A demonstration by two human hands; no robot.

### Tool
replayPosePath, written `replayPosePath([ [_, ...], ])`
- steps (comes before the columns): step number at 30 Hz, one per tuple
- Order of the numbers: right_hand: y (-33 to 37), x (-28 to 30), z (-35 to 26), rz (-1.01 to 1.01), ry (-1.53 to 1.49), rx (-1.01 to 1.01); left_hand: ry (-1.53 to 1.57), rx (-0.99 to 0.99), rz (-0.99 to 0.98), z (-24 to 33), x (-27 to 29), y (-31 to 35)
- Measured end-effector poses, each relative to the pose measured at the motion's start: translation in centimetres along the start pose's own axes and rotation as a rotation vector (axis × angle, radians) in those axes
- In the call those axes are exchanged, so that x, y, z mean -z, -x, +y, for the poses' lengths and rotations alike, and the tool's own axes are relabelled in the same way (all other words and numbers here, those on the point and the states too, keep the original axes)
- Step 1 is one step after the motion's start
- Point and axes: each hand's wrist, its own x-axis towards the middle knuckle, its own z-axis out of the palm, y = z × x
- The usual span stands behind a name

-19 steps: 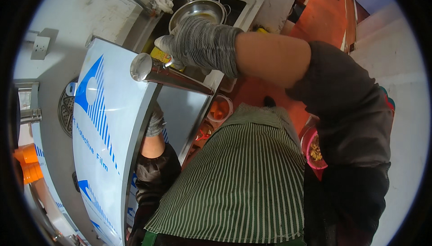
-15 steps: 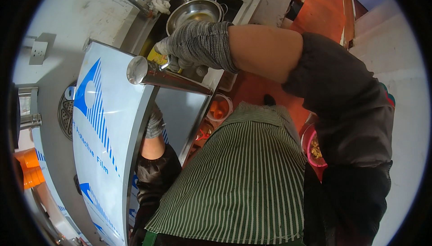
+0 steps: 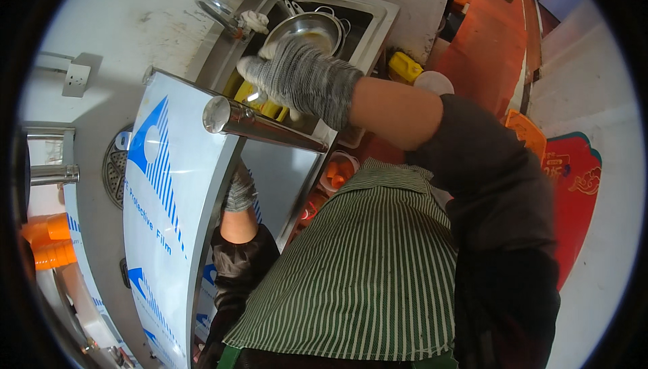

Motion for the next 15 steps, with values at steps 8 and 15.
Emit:
replayPosePath([
  [8, 4.7, -1.0, 3.0, -0.019, -0.573, -0.39, 0.024, 0.026, 0.024, 0.2, -0.2, -0.1],
  [15, 8.4, -4.9, 7.9, 0.04, -0.771, -0.507, 0.119, 0.079, 0.044, 1.4, -0.8, -0.7],
])
